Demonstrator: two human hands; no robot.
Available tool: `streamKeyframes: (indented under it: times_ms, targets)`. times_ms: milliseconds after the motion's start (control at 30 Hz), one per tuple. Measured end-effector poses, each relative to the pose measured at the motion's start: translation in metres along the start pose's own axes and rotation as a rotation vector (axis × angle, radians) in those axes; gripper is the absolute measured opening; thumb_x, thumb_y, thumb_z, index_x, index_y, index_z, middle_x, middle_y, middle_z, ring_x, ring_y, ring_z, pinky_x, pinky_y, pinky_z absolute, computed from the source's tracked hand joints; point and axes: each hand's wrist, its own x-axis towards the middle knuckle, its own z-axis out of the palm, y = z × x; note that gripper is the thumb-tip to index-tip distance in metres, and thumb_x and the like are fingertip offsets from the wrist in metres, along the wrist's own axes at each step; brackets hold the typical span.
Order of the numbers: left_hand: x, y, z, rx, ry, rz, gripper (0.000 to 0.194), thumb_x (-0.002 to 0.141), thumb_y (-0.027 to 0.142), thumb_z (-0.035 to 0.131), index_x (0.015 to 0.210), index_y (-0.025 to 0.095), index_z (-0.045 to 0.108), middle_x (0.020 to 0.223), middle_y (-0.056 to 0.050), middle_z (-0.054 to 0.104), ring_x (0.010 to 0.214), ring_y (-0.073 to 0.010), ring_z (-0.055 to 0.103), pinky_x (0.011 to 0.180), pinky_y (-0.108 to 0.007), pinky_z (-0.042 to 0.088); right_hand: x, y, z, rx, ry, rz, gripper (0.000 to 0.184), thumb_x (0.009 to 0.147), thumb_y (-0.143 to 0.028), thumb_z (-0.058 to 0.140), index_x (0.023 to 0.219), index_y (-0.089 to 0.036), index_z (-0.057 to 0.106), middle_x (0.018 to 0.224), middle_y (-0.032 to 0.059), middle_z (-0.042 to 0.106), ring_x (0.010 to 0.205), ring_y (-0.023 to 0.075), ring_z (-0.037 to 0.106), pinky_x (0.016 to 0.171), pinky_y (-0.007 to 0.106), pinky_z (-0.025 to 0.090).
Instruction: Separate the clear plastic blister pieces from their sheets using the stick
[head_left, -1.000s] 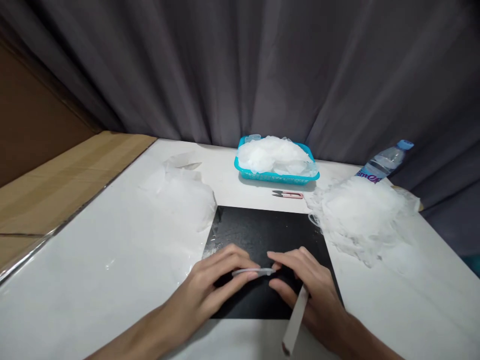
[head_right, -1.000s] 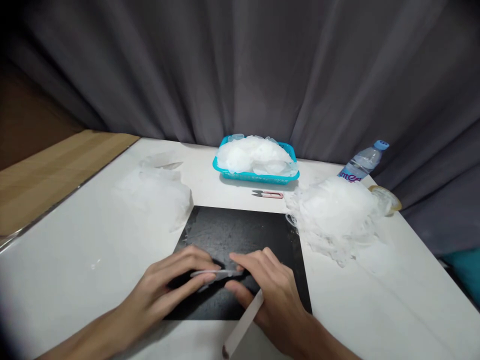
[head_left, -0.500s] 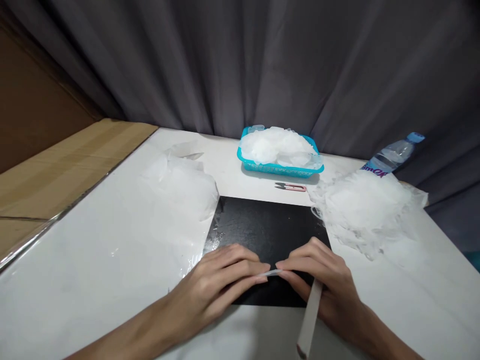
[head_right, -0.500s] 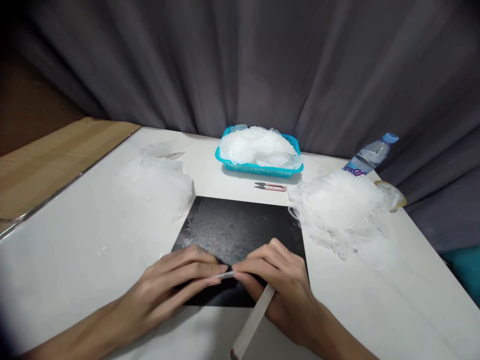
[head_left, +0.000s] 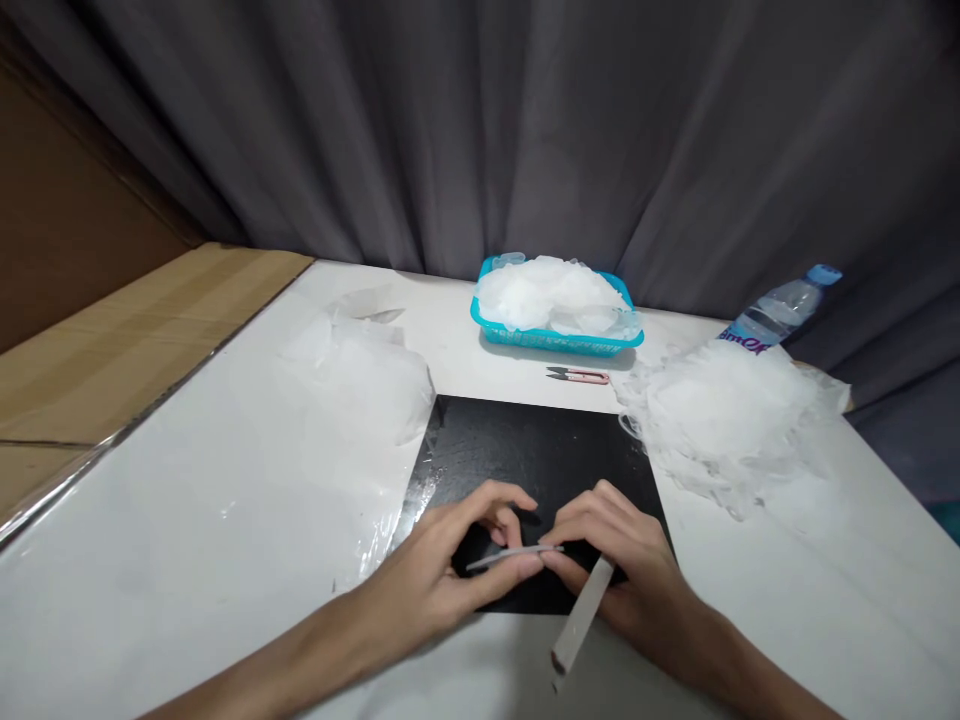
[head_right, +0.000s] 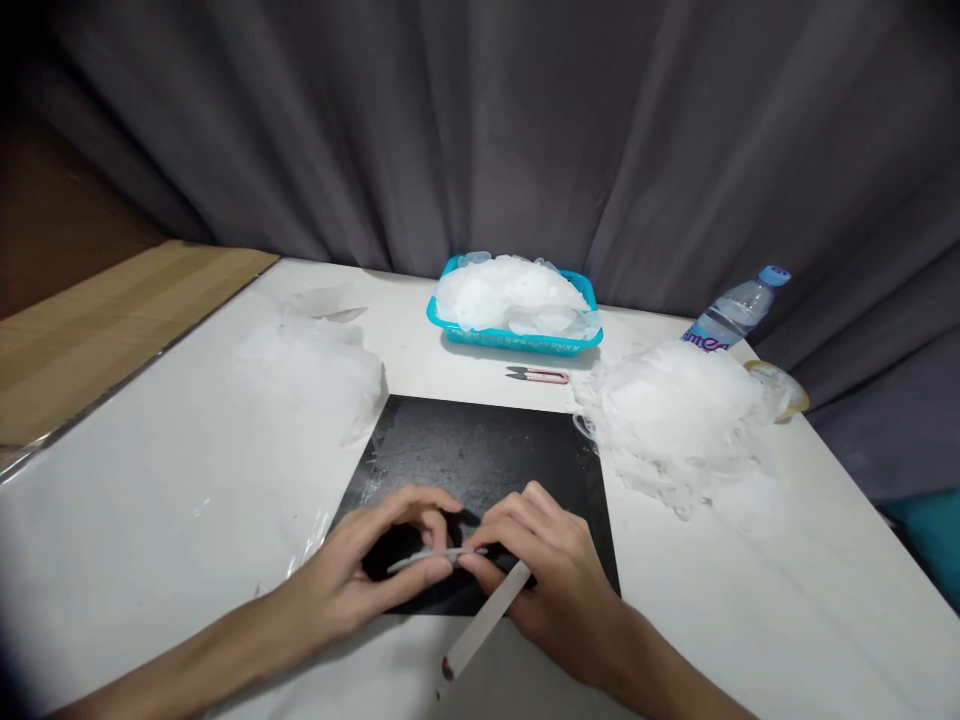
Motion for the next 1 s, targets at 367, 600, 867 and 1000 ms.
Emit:
streamKeyframes:
  times_ms: [367, 600, 867, 1000]
  targets:
    - [0.001, -0.006, -0.003, 0.018, -0.040, 0.008, 0.012, 0.106, 0.031, 0.059, 0.107, 0.027, 0.071, 0.101, 0.006, 0.076, 0.094, -0.0112, 0.071, 0.085, -0.021, 0.049, -0.001, 0.003, -0.004, 0.010, 0.049, 0.006, 0.005, 0.100, -0.016, 0.066, 0.102, -0.021, 0.066, 0.090, 0.0006, 0.072, 0.080, 0.0165, 0.060, 0.074, 0.032, 0.044]
    - [0.001, -0.010, -0.002, 0.122, -0.026, 0.086, 0.010, 0.108, 0.026, 0.057, 0.110, 0.028, 0.067, 0.103, 0.007, 0.074, 0.096, -0.0099, 0.070, 0.088, -0.021, 0.047, -0.003, 0.004, -0.003, -0.007, 0.079, -0.018, 0.008, 0.099, -0.015, 0.068, 0.103, -0.022, 0.068, 0.090, -0.0006, 0.072, 0.081, 0.0147, 0.059, 0.073, 0.030, 0.044]
    - [0.001, -0.013, -0.003, 0.127, -0.014, 0.255, 0.014, 0.108, 0.017, 0.054, 0.112, 0.025, 0.066, 0.105, 0.002, 0.075, 0.097, -0.0127, 0.071, 0.089, -0.023, 0.049, 0.000, -0.002, -0.011, -0.067, 0.108, -0.047, 0.008, 0.098, -0.017, 0.070, 0.103, -0.023, 0.071, 0.088, -0.0009, 0.073, 0.079, 0.0147, 0.060, 0.071, 0.030, 0.046]
    - [0.001, -0.013, -0.002, 0.109, -0.017, 0.283, 0.016, 0.107, 0.016, 0.053, 0.112, 0.023, 0.067, 0.106, -0.001, 0.076, 0.099, -0.0153, 0.071, 0.088, -0.025, 0.052, -0.002, -0.006, -0.012, -0.092, 0.114, -0.050, 0.008, 0.098, -0.018, 0.069, 0.104, -0.023, 0.073, 0.086, 0.0003, 0.074, 0.076, 0.0158, 0.061, 0.068, 0.031, 0.046]
